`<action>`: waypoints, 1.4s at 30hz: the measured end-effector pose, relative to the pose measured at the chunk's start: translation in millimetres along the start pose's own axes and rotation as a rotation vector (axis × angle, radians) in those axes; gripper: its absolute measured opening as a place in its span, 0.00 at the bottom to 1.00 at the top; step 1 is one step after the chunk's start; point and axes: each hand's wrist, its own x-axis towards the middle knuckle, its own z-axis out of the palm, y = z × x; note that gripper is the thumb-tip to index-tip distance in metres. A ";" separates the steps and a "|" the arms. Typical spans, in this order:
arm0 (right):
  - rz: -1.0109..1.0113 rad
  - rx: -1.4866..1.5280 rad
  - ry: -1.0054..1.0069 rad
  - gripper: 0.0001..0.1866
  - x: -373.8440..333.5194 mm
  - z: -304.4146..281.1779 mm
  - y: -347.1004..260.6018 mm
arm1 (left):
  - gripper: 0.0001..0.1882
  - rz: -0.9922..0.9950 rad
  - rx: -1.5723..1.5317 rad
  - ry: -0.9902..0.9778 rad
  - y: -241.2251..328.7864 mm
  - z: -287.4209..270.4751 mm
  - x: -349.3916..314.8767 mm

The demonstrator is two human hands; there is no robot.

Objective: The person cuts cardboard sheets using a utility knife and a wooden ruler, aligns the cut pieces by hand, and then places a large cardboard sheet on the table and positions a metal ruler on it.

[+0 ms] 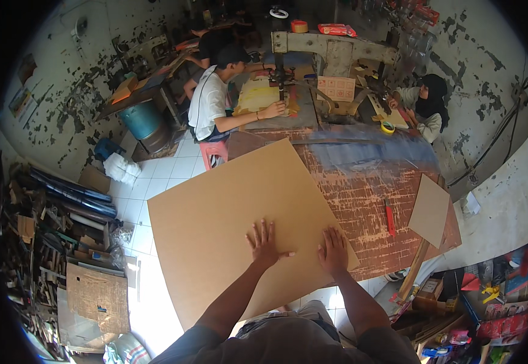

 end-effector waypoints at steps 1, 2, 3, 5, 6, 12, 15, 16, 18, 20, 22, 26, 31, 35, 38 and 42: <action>-0.001 0.001 -0.001 0.32 -0.1 0.2 0.2 | 0.75 0.003 -0.003 0.007 0.0 0.2 0.3; 0.001 -0.006 -0.001 0.32 -0.2 0.2 0.5 | 0.75 0.006 -0.006 0.013 -0.1 0.4 0.5; 0.004 -0.013 -0.001 0.32 -0.1 0.4 0.7 | 0.75 0.005 -0.006 0.013 -0.3 0.6 0.5; 0.003 -0.016 -0.001 0.32 0.3 1.1 0.8 | 0.74 0.007 -0.013 0.008 -0.4 0.7 0.5; 0.004 -0.021 -0.001 0.32 0.5 1.4 0.9 | 0.74 0.006 -0.012 0.009 -0.7 0.6 0.7; 0.017 -0.012 -0.008 0.31 0.2 -0.2 -0.4 | 0.75 0.003 0.013 -0.005 0.8 -2.6 1.1; 0.005 -0.005 0.009 0.31 0.0 -2.1 -1.1 | 0.75 0.012 0.005 -0.012 0.3 0.1 -1.0; 0.005 -0.006 0.009 0.31 0.7 -2.4 -1.1 | 0.74 0.013 -0.002 0.010 -0.2 0.6 -0.2; -0.003 0.003 0.017 0.31 1.4 -2.4 -1.5 | 0.74 0.013 -0.009 0.030 -0.3 2.5 -0.3; 0.002 0.005 0.014 0.31 1.9 -2.3 -2.3 | 0.74 0.014 -0.002 0.039 -0.4 2.1 0.2; 0.009 0.008 0.008 0.31 1.2 -2.5 -2.1 | 0.74 0.016 -0.004 0.030 -0.4 1.7 0.3; -0.008 0.010 0.017 0.31 1.8 -2.5 -1.3 | 0.74 0.021 -0.019 0.066 -0.9 2.7 -0.1; 0.005 0.001 0.010 0.32 0.3 -3.5 -1.9 | 0.74 0.015 -0.009 0.031 0.5 2.0 0.3; 0.011 0.010 0.005 0.31 0.5 -5.2 -0.6 | 0.74 0.014 0.006 0.031 2.7 2.7 -0.5; 0.008 0.011 0.002 0.31 1.5 -4.8 -2.0 | 0.74 0.010 0.008 0.052 -0.4 3.2 -0.5; 0.012 0.028 -0.018 0.31 2.9 -4.7 3.2 | 0.75 0.011 0.004 0.047 2.9 1.0 2.0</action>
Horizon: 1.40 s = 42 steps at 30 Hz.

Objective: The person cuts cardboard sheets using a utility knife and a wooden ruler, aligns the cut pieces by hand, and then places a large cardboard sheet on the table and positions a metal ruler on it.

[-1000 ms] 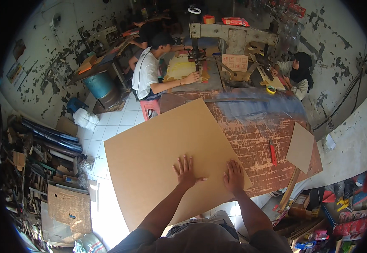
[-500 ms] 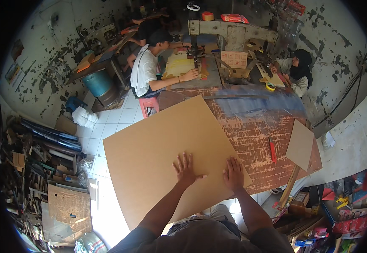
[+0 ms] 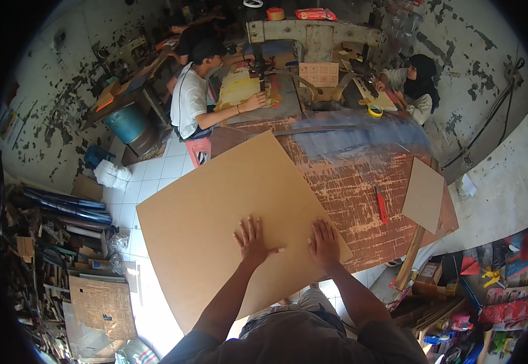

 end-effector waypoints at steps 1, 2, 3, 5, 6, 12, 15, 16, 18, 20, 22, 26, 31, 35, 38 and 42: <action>0.004 0.003 -0.002 0.31 0.2 0.8 1.9 | 0.75 0.002 -0.006 0.003 0.4 0.0 0.4; -0.002 0.010 -0.001 0.32 0.2 1.3 4.0 | 0.75 0.003 -0.013 0.007 1.2 -0.3 1.3; -0.008 0.017 0.001 0.32 1.3 1.8 6.7 | 0.75 0.003 -0.009 0.004 2.3 -0.7 2.5; -0.013 0.036 -0.004 0.32 4.8 -1.5 5.5 | 0.76 -0.016 -0.004 -0.009 1.0 1.4 1.0; -0.018 0.048 -0.004 0.32 6.7 -3.9 5.7 | 0.76 -0.022 0.001 -0.013 1.0 1.8 1.3; -0.040 0.139 -0.171 0.19 57.4 -31.2 23.1 | 0.76 -0.032 0.016 0.026 0.3 6.5 0.3; -0.067 0.372 -0.168 0.13 119.0 -24.2 74.8 | 0.77 -0.029 0.047 0.022 2.3 2.2 6.7; -0.116 0.347 -0.058 0.14 146.6 -27.2 87.5 | 0.77 -0.032 0.024 -0.007 4.1 -2.0 6.1; -0.136 0.283 0.070 0.15 201.8 -36.7 111.3 | 0.76 -0.051 0.008 -0.039 6.4 -7.4 1.5; -0.156 0.193 0.163 0.19 257.8 -38.4 141.9 | 0.75 -0.062 -0.013 -0.089 7.7 -11.0 2.9; -0.205 0.156 0.240 0.20 306.7 -35.0 172.4 | 0.74 -0.088 -0.034 -0.060 9.7 -4.4 4.3; -0.232 -0.055 0.200 0.25 365.4 -26.9 204.8 | 0.73 -0.187 -0.149 -0.102 21.0 -5.4 11.1; -0.176 -0.211 0.019 0.23 389.9 -18.8 208.2 | 0.71 -0.286 -0.210 -0.065 38.9 -2.3 18.6; -0.212 -0.252 0.041 0.19 398.7 -18.9 205.5 | 0.71 -0.286 -0.185 -0.027 39.0 2.5 18.4; -0.261 -0.270 0.012 0.16 401.7 -21.4 212.3 | 0.71 -0.290 -0.189 -0.038 42.8 -1.7 21.9; -0.245 -0.198 -0.039 0.14 399.7 -45.7 204.3 | 0.71 -0.310 -0.166 -0.032 43.7 -1.0 21.3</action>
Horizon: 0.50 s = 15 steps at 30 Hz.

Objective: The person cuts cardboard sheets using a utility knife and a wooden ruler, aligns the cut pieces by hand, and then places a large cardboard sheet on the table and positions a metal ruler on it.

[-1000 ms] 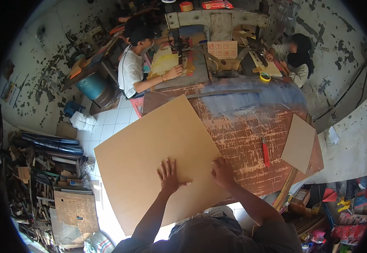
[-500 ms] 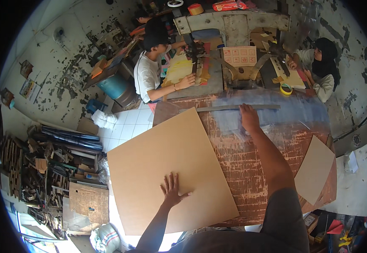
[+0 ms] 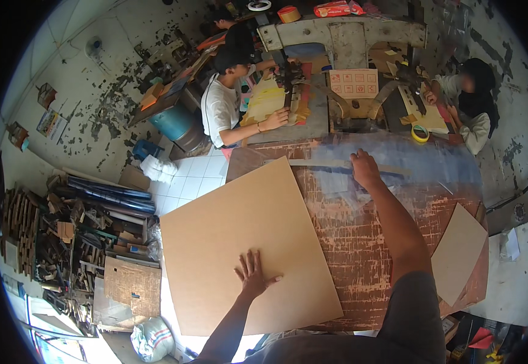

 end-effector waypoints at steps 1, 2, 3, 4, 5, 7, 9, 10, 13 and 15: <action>0.054 0.079 -0.083 0.15 -2.3 -11.0 -0.7 | 0.71 -0.003 0.005 0.010 0.5 -0.4 -0.5; 0.055 0.070 -0.081 0.15 -7.4 -16.9 0.7 | 0.71 -0.004 0.008 0.020 1.0 -0.8 -0.2; 0.084 0.178 -0.059 0.15 -16.1 -22.7 2.5 | 0.71 0.003 0.000 0.023 1.5 -1.6 1.2; 0.112 0.285 -0.038 0.16 -26.5 -25.8 4.8 | 0.72 -0.005 0.018 0.022 1.5 -2.1 0.7; 0.113 0.273 -0.036 0.16 -35.6 -29.7 6.9 | 0.73 -0.011 0.036 0.021 2.2 -2.4 0.5; 0.083 0.308 0.113 0.16 -53.5 -40.1 6.1 | 0.72 0.000 0.023 0.028 4.0 -4.4 -0.4; 0.106 0.323 0.174 0.16 -75.6 -54.4 2.4 | 0.72 0.016 0.012 0.033 3.3 -4.4 -2.7; 0.120 0.321 0.182 0.16 -87.4 -65.8 -5.1 | 0.71 0.025 0.016 0.054 1.0 -2.4 -4.9; 0.232 0.333 0.169 0.17 -132.0 -95.9 -32.6 | 0.70 0.051 0.007 0.090 -3.5 2.2 -9.9; 0.271 0.333 0.217 0.17 -168.9 -108.6 -53.3 | 0.69 0.067 -0.003 0.103 -6.5 5.0 -11.6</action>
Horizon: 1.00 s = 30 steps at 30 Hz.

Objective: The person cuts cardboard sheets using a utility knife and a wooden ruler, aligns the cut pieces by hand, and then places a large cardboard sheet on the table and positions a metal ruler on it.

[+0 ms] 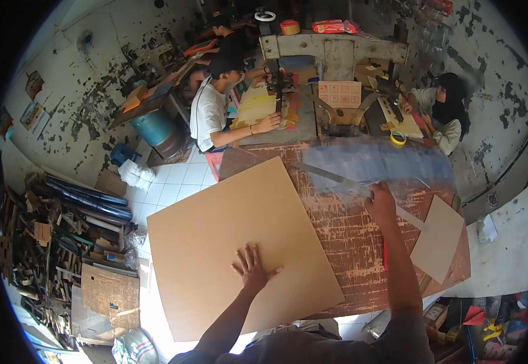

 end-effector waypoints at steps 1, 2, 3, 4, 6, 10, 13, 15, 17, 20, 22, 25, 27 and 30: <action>-0.001 0.005 0.054 0.17 -22.6 -5.8 -7.8 | 0.69 0.011 -0.005 0.015 -1.4 2.4 0.2; 0.002 -0.005 0.053 0.17 -46.3 -9.0 -15.7 | 0.69 0.019 -0.008 0.030 -2.8 4.7 1.1; 0.068 0.046 0.049 0.17 -72.2 -11.1 -23.9 | 0.69 0.026 -0.013 0.021 -4.1 7.5 1.6; 0.137 0.093 0.046 0.16 -94.4 -14.3 -31.7 | 0.68 0.017 -0.014 0.031 -3.6 10.4 3.7; 0.222 0.148 -0.001 0.16 -138.0 -17.9 -58.8 | 0.68 0.014 -0.012 0.014 -6.0 12.5 5.6; 0.316 0.348 -0.003 0.16 -225.5 5.5 -89.7 | 0.65 0.038 0.012 0.014 -4.2 9.0 7.8; 0.386 0.336 -0.062 0.18 -282.1 21.3 -109.4 | 0.63 0.070 0.010 0.063 -11.4 21.7 10.8; 0.377 0.297 -0.077 0.19 -310.1 28.1 -119.0 | 0.58 0.124 0.013 0.104 -7.5 26.2 12.6; 0.410 0.278 -0.073 0.19 -331.7 39.3 -124.5 | 0.56 0.179 0.003 0.143 -13.4 38.3 13.1; 0.449 0.234 -0.044 0.20 -353.3 45.8 -131.8 | 0.53 0.240 0.015 0.184 -14.7 45.4 12.9; 0.408 0.247 0.058 0.19 -359.6 51.3 -132.0 | 0.52 0.256 0.041 0.185 -14.3 43.7 10.2; 0.482 0.190 -0.007 0.18 -366.5 49.1 -133.7 | 0.50 0.254 0.078 0.194 -15.1 41.9 9.1; 0.516 0.160 -0.019 0.18 -368.8 49.9 -131.2 | 0.49 0.254 0.090 0.198 -11.8 42.7 8.8; 0.489 0.191 -0.019 0.21 -367.2 46.7 -130.8 | 0.48 0.256 0.110 0.209 -13.4 46.0 10.5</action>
